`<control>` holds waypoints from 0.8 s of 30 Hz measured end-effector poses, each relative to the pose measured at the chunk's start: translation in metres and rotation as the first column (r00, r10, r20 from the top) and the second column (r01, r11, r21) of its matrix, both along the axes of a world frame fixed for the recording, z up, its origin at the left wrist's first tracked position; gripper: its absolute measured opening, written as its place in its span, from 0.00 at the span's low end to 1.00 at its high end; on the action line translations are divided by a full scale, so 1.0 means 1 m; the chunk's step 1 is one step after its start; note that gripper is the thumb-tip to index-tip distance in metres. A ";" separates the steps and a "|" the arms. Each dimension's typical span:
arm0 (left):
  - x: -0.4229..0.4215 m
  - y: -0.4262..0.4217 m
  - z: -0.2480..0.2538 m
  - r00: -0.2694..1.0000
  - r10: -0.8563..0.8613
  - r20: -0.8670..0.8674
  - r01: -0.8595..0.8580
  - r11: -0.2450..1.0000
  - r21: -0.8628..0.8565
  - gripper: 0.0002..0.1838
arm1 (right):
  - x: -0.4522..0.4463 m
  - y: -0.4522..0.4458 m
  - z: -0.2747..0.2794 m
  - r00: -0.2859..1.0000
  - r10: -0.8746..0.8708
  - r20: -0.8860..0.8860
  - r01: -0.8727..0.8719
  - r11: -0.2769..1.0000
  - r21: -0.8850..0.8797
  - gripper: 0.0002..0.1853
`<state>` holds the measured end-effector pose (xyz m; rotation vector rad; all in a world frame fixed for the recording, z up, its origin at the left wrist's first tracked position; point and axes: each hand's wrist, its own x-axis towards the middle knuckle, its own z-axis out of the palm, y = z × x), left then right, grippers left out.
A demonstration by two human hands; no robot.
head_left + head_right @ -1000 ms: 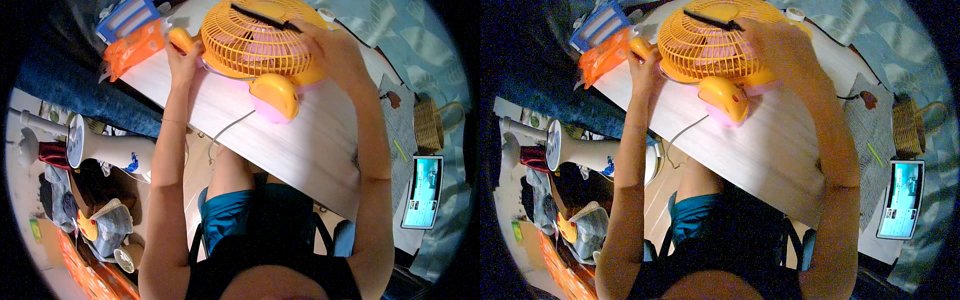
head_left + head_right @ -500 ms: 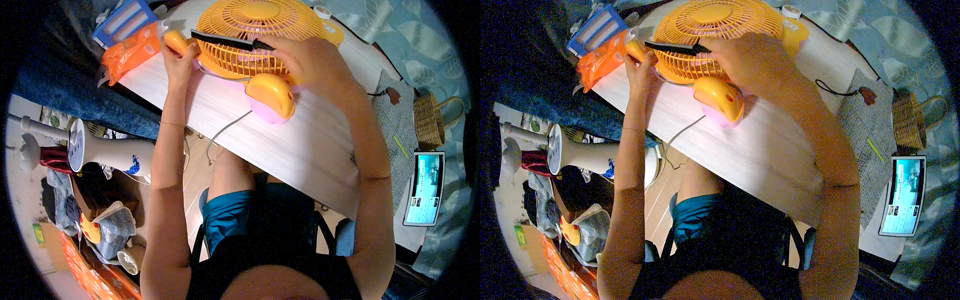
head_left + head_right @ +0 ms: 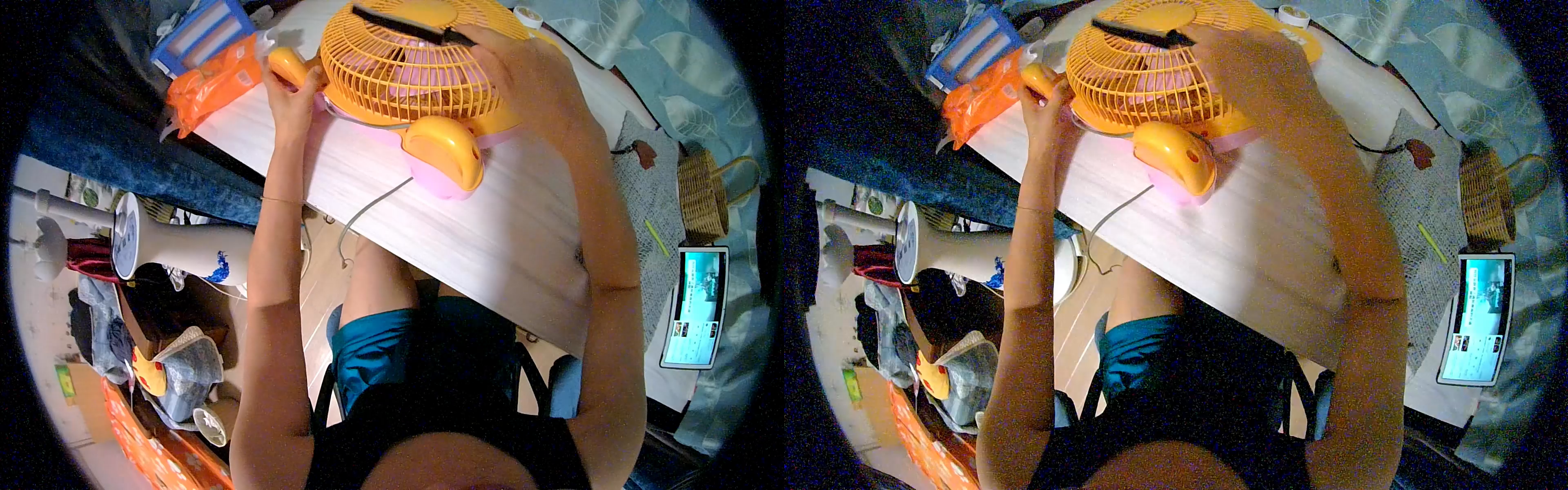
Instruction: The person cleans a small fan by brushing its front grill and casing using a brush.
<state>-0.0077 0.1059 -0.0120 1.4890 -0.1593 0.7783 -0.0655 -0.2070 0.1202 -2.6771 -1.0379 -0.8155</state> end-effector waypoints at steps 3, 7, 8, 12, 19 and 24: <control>0.001 0.000 0.001 1.000 0.002 0.010 -0.002 1.000 -0.002 0.43 | 0.001 0.004 -0.001 1.000 -0.014 -0.023 0.013 1.000 -0.024 0.17; -0.004 -0.004 0.005 0.999 0.046 0.016 -0.047 0.998 0.032 0.43 | -0.030 0.018 0.013 0.976 0.051 -0.212 -0.050 0.999 0.012 0.15; -0.005 -0.005 0.006 0.997 0.073 0.015 -0.073 0.996 0.060 0.43 | -0.024 0.015 0.011 0.992 0.021 -0.124 -0.023 1.000 -0.009 0.14; -0.002 0.000 0.001 1.000 0.025 0.004 -0.025 0.999 0.032 0.43 | -0.002 0.004 0.002 0.999 -0.020 -0.037 0.020 1.000 0.012 0.13; -0.001 -0.005 0.003 0.998 0.019 0.055 -0.021 0.999 0.026 0.24 | -0.008 0.006 0.003 0.973 0.112 -0.200 -0.108 0.994 0.029 0.15; 0.003 0.002 -0.001 1.000 0.010 0.012 -0.010 1.000 0.020 0.43 | -0.009 0.001 0.009 0.986 0.071 -0.154 -0.060 0.996 0.073 0.16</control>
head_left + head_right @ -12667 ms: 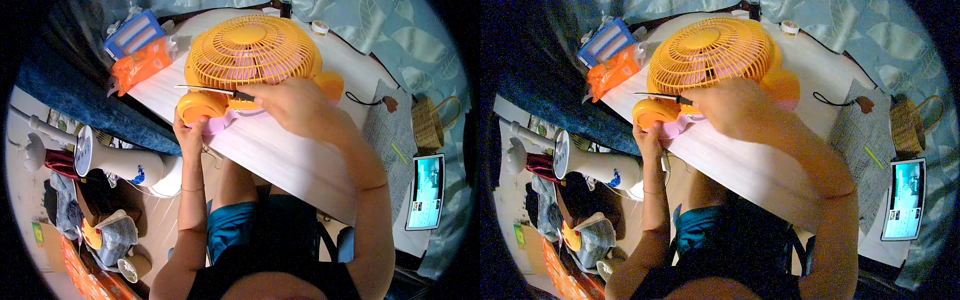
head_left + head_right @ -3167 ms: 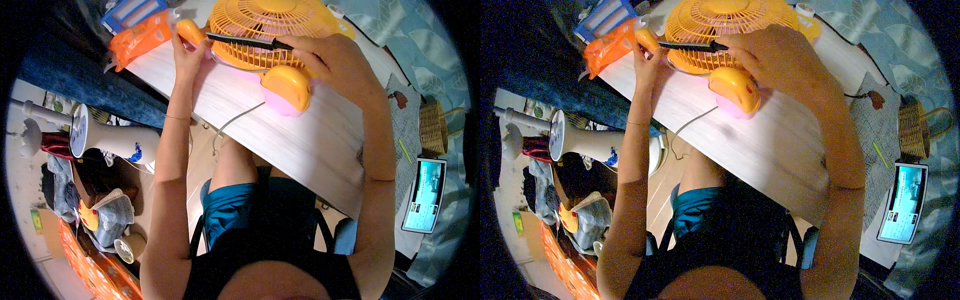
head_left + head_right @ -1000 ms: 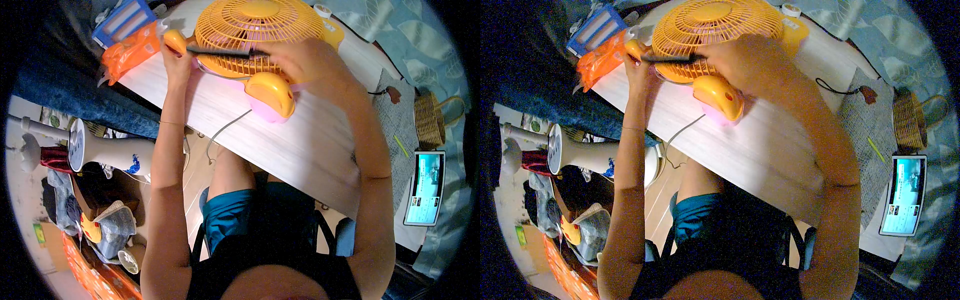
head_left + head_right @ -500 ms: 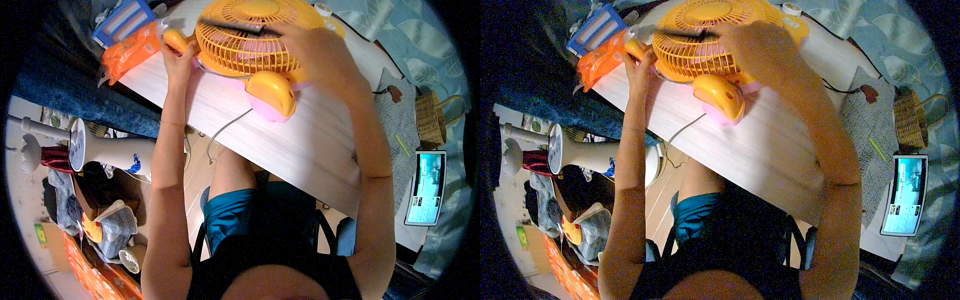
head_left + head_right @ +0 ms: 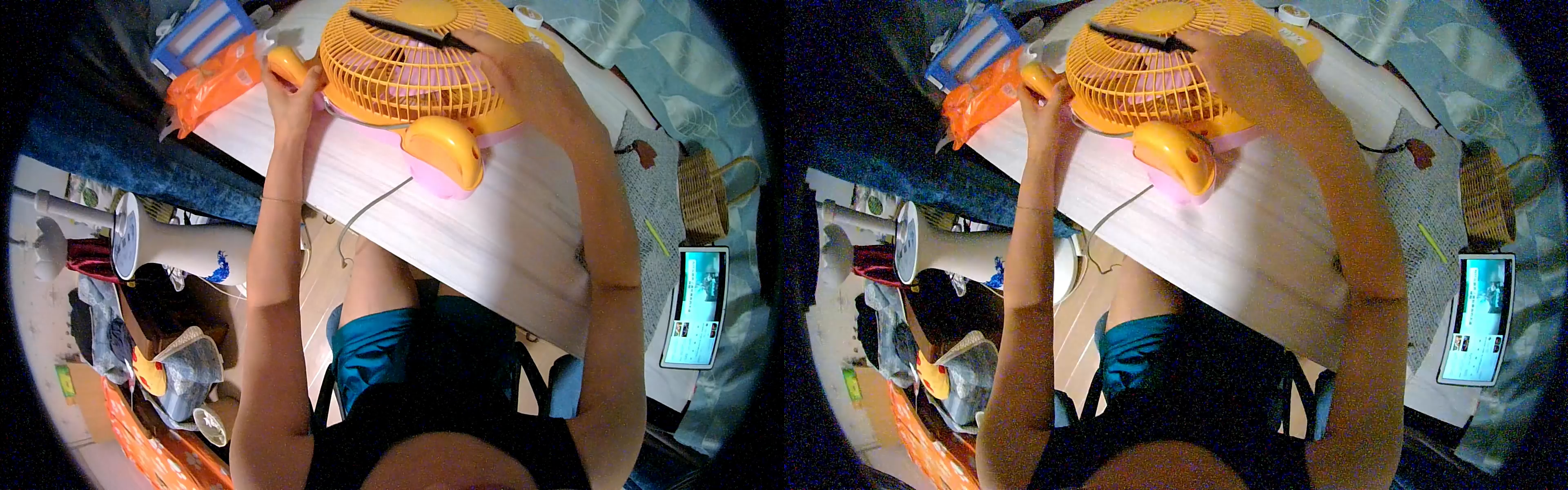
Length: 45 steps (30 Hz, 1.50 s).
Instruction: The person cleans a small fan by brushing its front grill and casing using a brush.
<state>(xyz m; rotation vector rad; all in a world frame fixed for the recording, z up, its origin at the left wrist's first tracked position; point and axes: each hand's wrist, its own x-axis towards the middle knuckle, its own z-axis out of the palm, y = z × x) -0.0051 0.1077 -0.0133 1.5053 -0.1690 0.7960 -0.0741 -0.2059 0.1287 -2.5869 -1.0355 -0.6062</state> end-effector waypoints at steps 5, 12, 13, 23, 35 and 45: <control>0.001 0.002 -0.001 1.000 0.017 -0.016 -0.016 1.000 0.021 0.41 | 0.002 -0.002 -0.001 0.985 0.154 0.083 -0.154 0.988 -0.006 0.16; -0.001 -0.003 0.004 0.998 -0.051 0.031 0.052 0.998 -0.038 0.34 | -0.011 0.011 -0.004 0.988 0.123 -0.098 -0.119 0.992 0.050 0.16; 0.001 -0.004 0.004 0.995 -0.086 0.049 0.089 0.994 -0.057 0.32 | -0.016 0.013 -0.005 0.972 0.176 -0.157 -0.168 0.984 0.065 0.16; 0.023 -0.027 0.029 0.978 -0.197 0.075 0.210 0.932 -0.295 0.21 | 0.003 0.006 -0.005 0.995 0.015 -0.100 -0.002 0.992 0.130 0.17; 0.047 -0.005 0.002 0.984 -0.178 -0.010 0.171 0.959 -0.228 0.27 | -0.002 0.007 -0.003 0.999 0.038 0.020 -0.038 0.999 0.021 0.18; 0.039 -0.005 0.005 0.974 -0.213 -0.073 0.193 0.956 -0.220 0.32 | -0.001 0.002 0.008 0.992 -0.098 -0.086 0.101 0.994 0.037 0.18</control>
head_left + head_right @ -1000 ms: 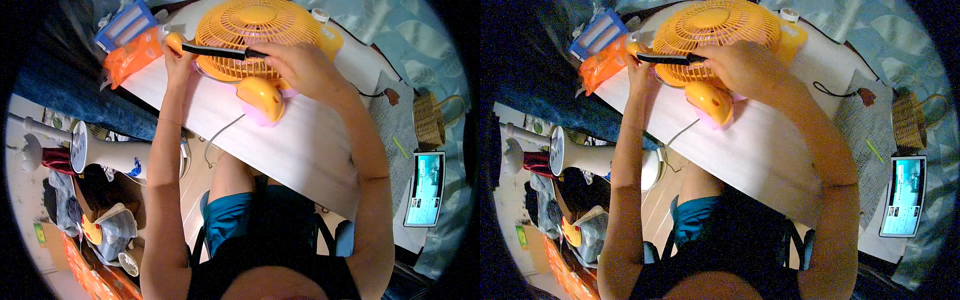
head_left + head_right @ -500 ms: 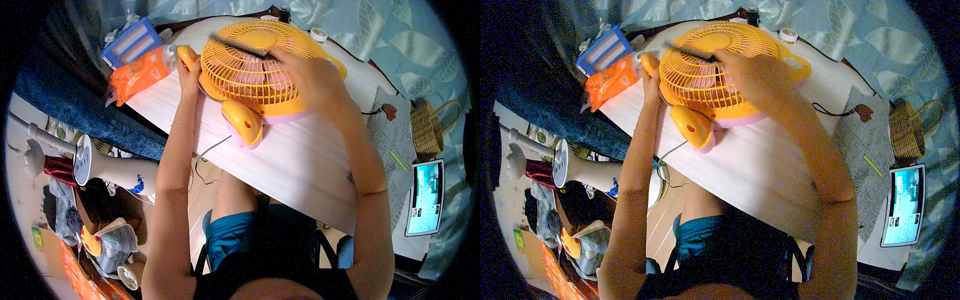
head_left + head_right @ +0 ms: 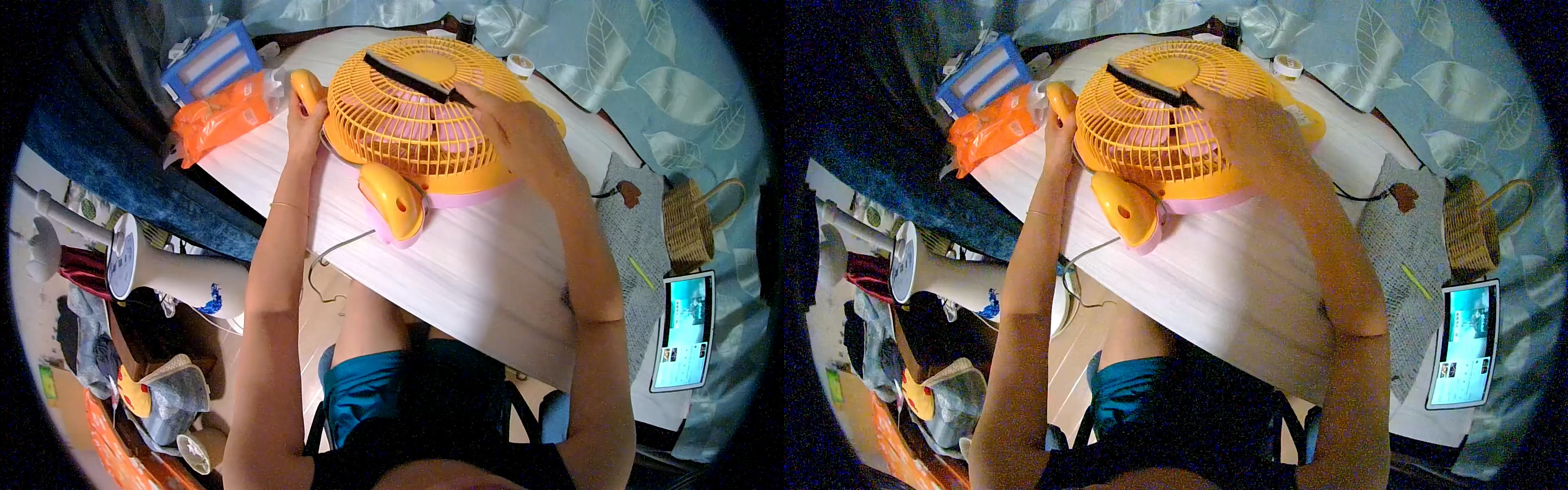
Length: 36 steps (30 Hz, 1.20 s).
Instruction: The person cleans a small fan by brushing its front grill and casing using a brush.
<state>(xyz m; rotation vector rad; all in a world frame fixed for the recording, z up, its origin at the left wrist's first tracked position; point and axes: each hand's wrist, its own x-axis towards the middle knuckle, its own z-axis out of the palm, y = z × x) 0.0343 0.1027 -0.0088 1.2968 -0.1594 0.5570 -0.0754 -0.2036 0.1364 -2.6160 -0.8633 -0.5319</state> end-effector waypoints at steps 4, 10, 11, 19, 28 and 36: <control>0.004 0.004 -0.005 1.000 -0.016 0.022 0.016 1.000 -0.009 0.32 | -0.005 0.003 -0.002 0.952 0.284 0.118 -0.292 0.955 0.057 0.18; -0.007 -0.006 0.006 1.000 0.019 -0.024 -0.019 1.000 0.000 0.31 | 0.000 -0.003 0.004 0.999 -0.043 0.004 0.043 0.997 -0.060 0.18; -0.005 -0.004 0.005 0.999 0.024 -0.022 -0.024 1.000 0.014 0.31 | 0.001 -0.002 0.002 0.999 -0.043 -0.021 0.041 0.995 -0.089 0.17; -0.010 -0.008 0.010 1.000 -0.007 -0.022 0.007 1.000 -0.018 0.31 | -0.001 -0.005 0.007 0.997 -0.074 -0.005 0.073 0.988 -0.139 0.18; -0.003 0.000 0.006 1.000 0.026 -0.006 -0.026 0.999 0.024 0.27 | -0.001 -0.002 -0.008 0.934 0.277 0.225 -0.288 0.957 0.019 0.17; -0.032 -0.010 0.031 0.995 0.011 -0.098 -0.018 0.998 -0.064 0.23 | -0.002 -0.001 -0.008 0.983 0.174 0.060 -0.175 0.984 0.027 0.18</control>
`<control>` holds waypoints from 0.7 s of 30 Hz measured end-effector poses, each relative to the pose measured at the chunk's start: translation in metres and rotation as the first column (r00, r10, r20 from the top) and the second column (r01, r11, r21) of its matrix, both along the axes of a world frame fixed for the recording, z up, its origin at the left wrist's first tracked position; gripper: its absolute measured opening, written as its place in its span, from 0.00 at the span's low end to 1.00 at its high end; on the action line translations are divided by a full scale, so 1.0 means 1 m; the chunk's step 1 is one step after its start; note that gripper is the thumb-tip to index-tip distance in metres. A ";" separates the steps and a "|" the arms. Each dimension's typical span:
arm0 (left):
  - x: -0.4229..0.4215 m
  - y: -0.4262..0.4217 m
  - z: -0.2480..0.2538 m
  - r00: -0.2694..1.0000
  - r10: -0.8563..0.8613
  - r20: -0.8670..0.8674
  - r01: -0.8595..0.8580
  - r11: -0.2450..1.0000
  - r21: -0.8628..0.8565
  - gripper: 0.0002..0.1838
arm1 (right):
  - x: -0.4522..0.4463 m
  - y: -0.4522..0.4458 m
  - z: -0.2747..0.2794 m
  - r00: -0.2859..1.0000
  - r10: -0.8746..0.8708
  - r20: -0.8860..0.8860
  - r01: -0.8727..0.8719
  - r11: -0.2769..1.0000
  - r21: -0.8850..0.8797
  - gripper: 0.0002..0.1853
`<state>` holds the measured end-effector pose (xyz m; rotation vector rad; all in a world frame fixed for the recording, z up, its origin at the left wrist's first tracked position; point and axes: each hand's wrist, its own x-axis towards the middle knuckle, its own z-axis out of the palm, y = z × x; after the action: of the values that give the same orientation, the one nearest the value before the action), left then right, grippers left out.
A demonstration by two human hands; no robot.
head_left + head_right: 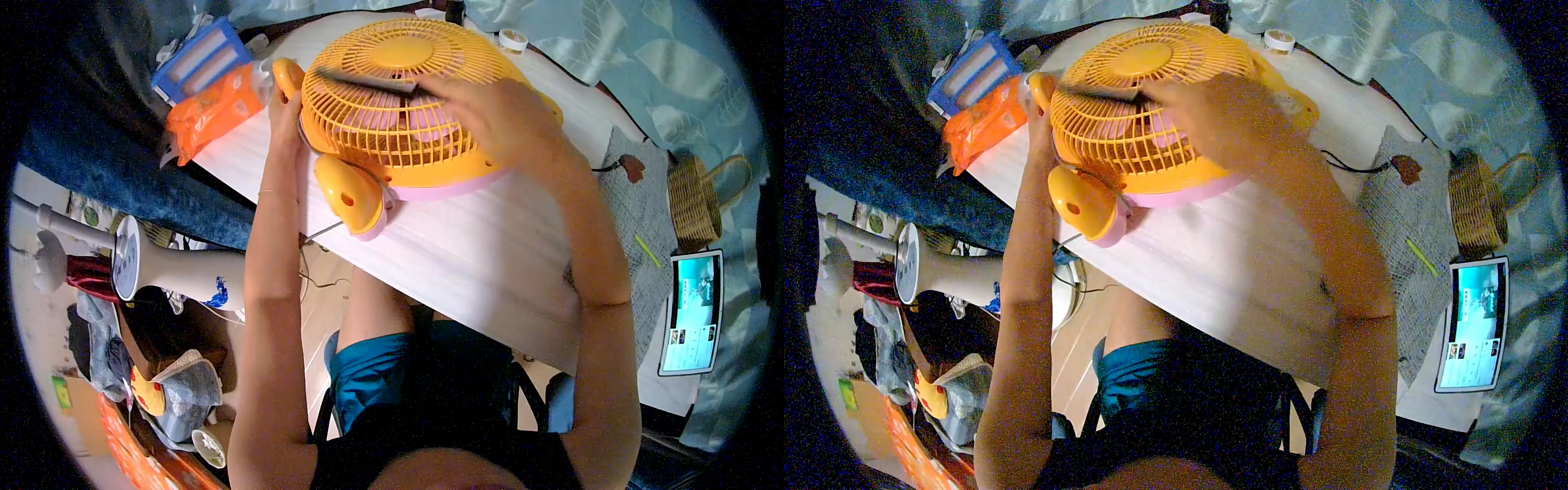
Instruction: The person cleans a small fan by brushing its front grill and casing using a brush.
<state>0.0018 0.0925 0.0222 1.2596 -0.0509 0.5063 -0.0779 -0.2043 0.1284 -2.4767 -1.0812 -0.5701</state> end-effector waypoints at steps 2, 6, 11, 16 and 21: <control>0.008 0.008 -0.009 0.999 -0.034 0.040 0.032 0.998 0.053 0.24 | -0.017 0.003 0.003 0.981 0.168 -0.100 -0.166 0.986 0.032 0.18; 0.011 0.011 -0.015 0.988 -0.143 0.053 0.143 0.990 0.019 0.26 | -0.008 0.003 0.003 0.993 -0.052 0.109 0.053 0.999 -0.004 0.18; 0.010 0.008 -0.013 0.994 -0.100 0.044 0.101 0.995 -0.023 0.28 | -0.007 0.002 0.002 0.996 -0.028 0.083 0.033 0.997 -0.066 0.16; 0.012 0.008 -0.015 0.981 -0.153 0.118 0.154 0.988 0.000 0.28 | -0.021 0.003 0.004 0.998 0.067 0.011 -0.067 0.996 -0.064 0.17; 0.016 0.016 -0.019 0.998 -0.059 0.036 0.056 0.995 0.078 0.27 | -0.002 0.005 0.002 0.971 -0.225 0.085 0.237 0.953 -0.190 0.18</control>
<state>0.0176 0.1082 0.0031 1.3198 -0.1396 0.4826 -0.0799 -0.1996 0.1301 -2.8019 -0.9152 -0.6382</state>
